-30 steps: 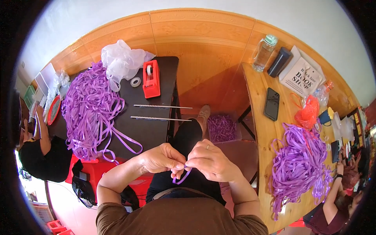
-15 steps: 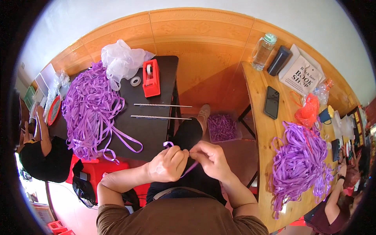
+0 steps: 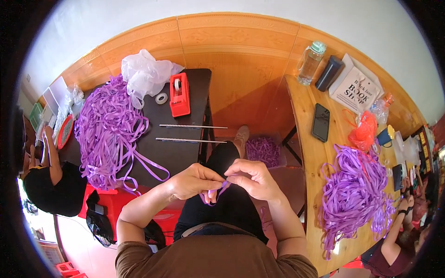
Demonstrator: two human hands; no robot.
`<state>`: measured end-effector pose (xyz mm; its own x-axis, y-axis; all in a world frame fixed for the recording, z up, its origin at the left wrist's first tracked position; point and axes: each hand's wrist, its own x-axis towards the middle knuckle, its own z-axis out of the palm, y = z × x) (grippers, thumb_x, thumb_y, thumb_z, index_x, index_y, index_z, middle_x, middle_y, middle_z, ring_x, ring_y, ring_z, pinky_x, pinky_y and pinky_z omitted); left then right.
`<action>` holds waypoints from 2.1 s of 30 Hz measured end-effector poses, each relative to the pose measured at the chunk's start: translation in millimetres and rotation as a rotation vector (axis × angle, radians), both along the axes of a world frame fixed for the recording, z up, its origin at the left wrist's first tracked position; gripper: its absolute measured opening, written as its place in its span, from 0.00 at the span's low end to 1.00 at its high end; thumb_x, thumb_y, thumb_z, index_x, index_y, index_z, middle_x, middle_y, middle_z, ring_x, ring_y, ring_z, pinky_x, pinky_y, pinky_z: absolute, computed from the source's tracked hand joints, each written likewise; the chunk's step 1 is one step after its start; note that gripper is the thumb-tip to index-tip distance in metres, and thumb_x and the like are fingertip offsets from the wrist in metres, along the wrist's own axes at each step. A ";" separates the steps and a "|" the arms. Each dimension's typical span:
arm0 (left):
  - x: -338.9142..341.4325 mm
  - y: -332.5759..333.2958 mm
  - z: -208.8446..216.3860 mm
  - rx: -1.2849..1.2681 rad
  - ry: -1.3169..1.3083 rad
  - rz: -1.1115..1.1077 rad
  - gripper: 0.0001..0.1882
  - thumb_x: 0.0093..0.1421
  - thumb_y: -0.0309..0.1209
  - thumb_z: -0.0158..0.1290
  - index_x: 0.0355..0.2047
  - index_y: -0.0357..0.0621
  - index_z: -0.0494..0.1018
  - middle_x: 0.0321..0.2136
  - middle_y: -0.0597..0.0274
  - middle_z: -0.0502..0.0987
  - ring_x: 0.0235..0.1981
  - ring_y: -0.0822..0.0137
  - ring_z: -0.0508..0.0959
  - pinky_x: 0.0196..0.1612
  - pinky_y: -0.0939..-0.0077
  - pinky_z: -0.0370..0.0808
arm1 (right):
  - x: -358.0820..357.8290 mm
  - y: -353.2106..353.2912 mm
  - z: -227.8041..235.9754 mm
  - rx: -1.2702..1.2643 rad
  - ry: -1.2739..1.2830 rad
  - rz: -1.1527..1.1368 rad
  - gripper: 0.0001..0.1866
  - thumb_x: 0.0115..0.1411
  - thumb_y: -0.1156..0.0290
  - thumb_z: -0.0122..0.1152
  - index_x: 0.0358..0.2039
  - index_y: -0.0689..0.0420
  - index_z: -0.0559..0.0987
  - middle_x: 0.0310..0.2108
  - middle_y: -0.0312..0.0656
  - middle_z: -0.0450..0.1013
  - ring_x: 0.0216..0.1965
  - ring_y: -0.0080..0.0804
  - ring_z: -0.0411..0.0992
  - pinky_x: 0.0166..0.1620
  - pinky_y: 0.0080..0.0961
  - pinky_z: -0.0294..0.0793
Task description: Folding and looping purple ribbons around a metal guide tool to create uniform sections for further assembly.
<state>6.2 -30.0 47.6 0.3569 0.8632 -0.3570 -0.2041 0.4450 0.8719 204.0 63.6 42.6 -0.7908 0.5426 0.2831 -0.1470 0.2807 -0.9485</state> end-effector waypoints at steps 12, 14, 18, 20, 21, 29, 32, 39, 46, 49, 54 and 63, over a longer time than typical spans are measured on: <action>-8.9 -2.8 -6.4 -0.057 -0.222 -0.017 0.12 0.60 0.29 0.54 0.39 0.31 0.74 0.19 0.61 0.75 0.21 0.71 0.78 0.22 0.82 0.74 | 2.0 10.4 -4.9 0.552 0.027 -0.087 0.09 0.43 0.83 0.62 0.27 0.58 0.78 0.24 0.38 0.72 0.27 0.34 0.69 0.33 0.28 0.63; -8.7 -4.0 -3.4 -0.038 -0.197 -0.073 0.12 0.60 0.29 0.54 0.39 0.31 0.74 0.19 0.61 0.75 0.21 0.71 0.78 0.22 0.82 0.75 | 1.1 10.1 -5.4 0.569 0.050 -0.131 0.10 0.42 0.84 0.62 0.27 0.58 0.78 0.25 0.37 0.72 0.27 0.34 0.69 0.33 0.28 0.63; -11.7 -6.8 -6.1 -0.030 -0.164 -0.156 0.13 0.60 0.30 0.54 0.39 0.32 0.75 0.19 0.61 0.76 0.21 0.72 0.78 0.23 0.81 0.75 | -1.1 8.2 -7.2 0.572 0.086 -0.277 0.11 0.40 0.87 0.59 0.26 0.58 0.78 0.25 0.38 0.72 0.28 0.34 0.70 0.33 0.28 0.64; -12.0 -6.4 -5.4 -0.036 -0.157 -0.172 0.13 0.60 0.30 0.54 0.39 0.32 0.75 0.20 0.61 0.76 0.22 0.72 0.78 0.24 0.82 0.74 | -1.1 9.4 -22.2 0.528 0.088 -0.337 0.13 0.40 0.90 0.56 0.27 0.61 0.78 0.26 0.39 0.72 0.28 0.32 0.71 0.32 0.25 0.68; -11.7 -7.3 -3.7 -0.008 -0.171 -0.124 0.13 0.60 0.30 0.55 0.39 0.32 0.75 0.21 0.60 0.76 0.23 0.72 0.78 0.24 0.82 0.74 | -1.6 10.6 -31.2 0.484 0.091 -0.395 0.15 0.40 0.94 0.53 0.27 0.63 0.78 0.26 0.41 0.72 0.29 0.30 0.73 0.32 0.21 0.72; -15.5 -5.2 -3.9 0.014 -0.231 0.028 0.10 0.58 0.28 0.56 0.35 0.32 0.76 0.21 0.61 0.76 0.21 0.72 0.77 0.24 0.82 0.72 | 3.1 8.9 -60.1 0.191 0.084 -0.406 0.11 0.41 0.88 0.59 0.29 0.64 0.77 0.26 0.41 0.72 0.31 0.33 0.72 0.34 0.24 0.70; -15.6 -7.0 -10.4 0.000 -0.197 0.028 0.09 0.58 0.28 0.57 0.34 0.33 0.76 0.20 0.62 0.76 0.21 0.72 0.76 0.24 0.82 0.71 | 7.3 10.8 -38.0 0.202 -0.025 -0.152 0.19 0.42 0.86 0.63 0.39 0.62 0.78 0.37 0.44 0.74 0.42 0.35 0.71 0.45 0.27 0.69; -12.5 -5.5 -7.3 0.021 -0.179 0.045 0.09 0.58 0.29 0.56 0.32 0.33 0.76 0.22 0.61 0.77 0.21 0.73 0.77 0.22 0.84 0.70 | -3.7 -15.8 -33.8 -0.183 0.148 0.087 0.20 0.44 0.84 0.66 0.41 0.64 0.77 0.37 0.44 0.73 0.41 0.30 0.70 0.45 0.25 0.68; -13.7 -10.6 -9.5 0.104 -0.044 0.059 0.11 0.61 0.31 0.52 0.37 0.33 0.74 0.26 0.59 0.77 0.24 0.72 0.78 0.17 0.88 0.69 | -3.1 -18.6 -25.1 -0.093 0.176 -0.070 0.09 0.47 0.86 0.63 0.30 0.64 0.78 0.27 0.42 0.72 0.28 0.26 0.69 0.34 0.20 0.66; -5.3 -10.2 3.4 -0.006 -0.123 0.095 0.13 0.64 0.33 0.49 0.39 0.33 0.73 0.26 0.59 0.77 0.26 0.71 0.78 0.17 0.86 0.71 | -4.6 -12.4 -16.9 0.196 0.179 -0.084 0.08 0.47 0.84 0.63 0.30 0.63 0.78 0.26 0.41 0.72 0.26 0.27 0.69 0.33 0.22 0.64; -9.9 -8.3 -8.1 0.056 -0.094 -0.028 0.12 0.64 0.33 0.49 0.36 0.34 0.75 0.23 0.63 0.76 0.24 0.73 0.78 0.18 0.86 0.70 | -7.9 -14.4 1.1 0.563 0.172 -0.115 0.07 0.48 0.81 0.63 0.30 0.61 0.78 0.24 0.39 0.71 0.24 0.30 0.69 0.31 0.25 0.62; 5.1 -20.7 2.6 0.656 0.451 0.168 0.04 0.58 0.23 0.53 0.29 0.35 0.76 0.21 0.58 0.74 0.19 0.72 0.75 0.19 0.81 0.69 | -11.5 -24.9 -1.3 0.614 0.148 -0.123 0.12 0.42 0.85 0.61 0.28 0.58 0.75 0.25 0.40 0.70 0.26 0.36 0.68 0.31 0.28 0.60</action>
